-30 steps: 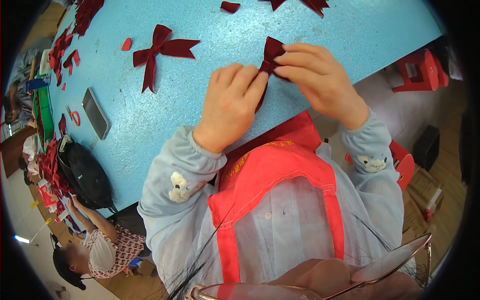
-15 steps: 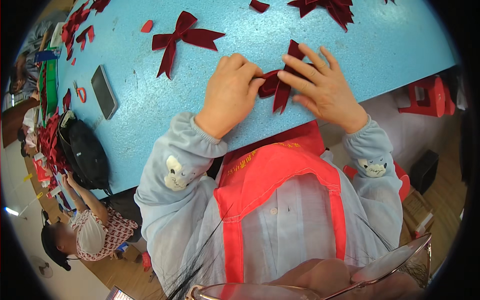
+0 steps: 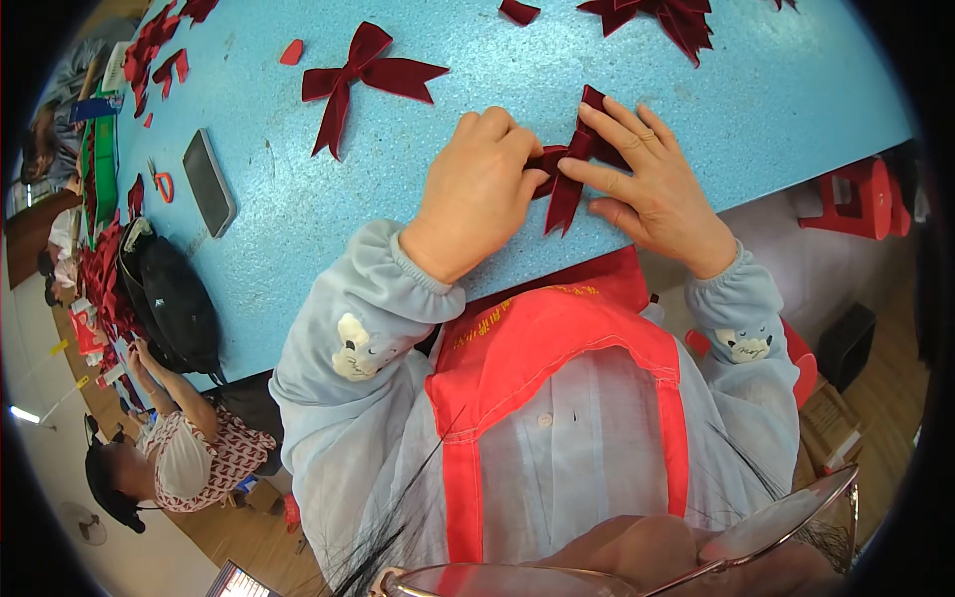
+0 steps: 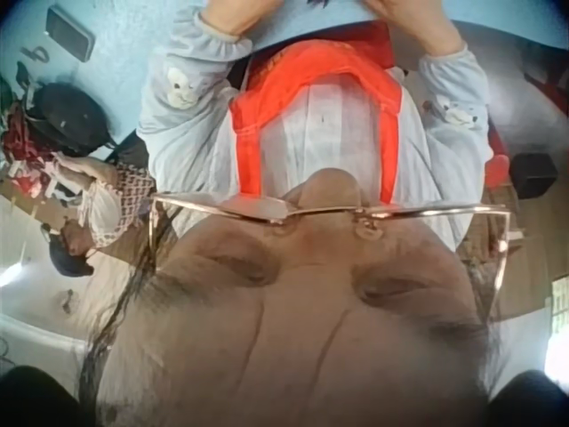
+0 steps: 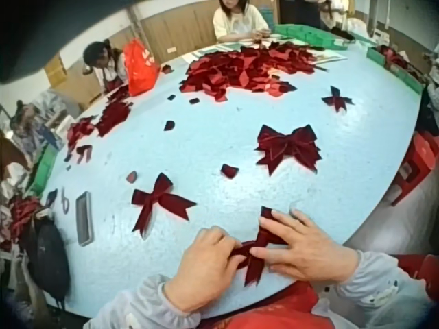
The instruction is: The person folds, shapes, and ties fabric ribbons by hand to assemble decorative bows at a table.
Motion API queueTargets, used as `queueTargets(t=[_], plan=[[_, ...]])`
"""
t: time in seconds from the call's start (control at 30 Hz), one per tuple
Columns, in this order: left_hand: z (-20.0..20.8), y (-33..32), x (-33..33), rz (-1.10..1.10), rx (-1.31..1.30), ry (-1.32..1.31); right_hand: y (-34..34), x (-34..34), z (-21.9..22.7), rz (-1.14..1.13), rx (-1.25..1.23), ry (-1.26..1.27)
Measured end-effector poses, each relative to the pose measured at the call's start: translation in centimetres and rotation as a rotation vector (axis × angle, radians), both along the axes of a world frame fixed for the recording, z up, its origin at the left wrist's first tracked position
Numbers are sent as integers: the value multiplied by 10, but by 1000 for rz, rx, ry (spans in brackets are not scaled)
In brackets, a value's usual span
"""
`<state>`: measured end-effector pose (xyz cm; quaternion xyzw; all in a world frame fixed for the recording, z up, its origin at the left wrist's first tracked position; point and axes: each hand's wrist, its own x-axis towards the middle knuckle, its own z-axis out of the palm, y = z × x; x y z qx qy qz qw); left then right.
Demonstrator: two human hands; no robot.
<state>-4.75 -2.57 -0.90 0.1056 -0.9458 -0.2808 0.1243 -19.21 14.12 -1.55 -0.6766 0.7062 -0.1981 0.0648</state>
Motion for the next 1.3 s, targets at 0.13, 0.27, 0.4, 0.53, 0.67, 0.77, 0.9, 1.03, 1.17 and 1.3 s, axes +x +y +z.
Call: queueTargets(t=[0.13,0.27,0.4,0.53,0.67,0.77,0.9,1.03,1.17,1.3], plan=[[-2,-4,-3,20,54,-46,1,-3,-1,4,-36,-22],[4,-8,-6,51,215,-90,1,-6,1,15,-54,-27],[10,-13,-8,71,321,-139,-1,-6,0,7,-43,-26],[14,-12,-9,5,348,-152,-8,-18,9,20,-175,-101],[16,-12,-6,-98,213,105,-31,-16,11,12,-266,-168],[29,-7,-6,76,525,111,-39,-12,5,-6,-255,-247],[33,2,3,252,1192,392,-40,4,6,-99,-310,-598],[20,8,15,250,1203,178,-45,22,10,-208,-400,-896],[27,22,12,327,1153,297,-49,39,3,-341,-600,-1017],[27,25,16,339,1152,410,-50,43,7,-221,-584,-936]])
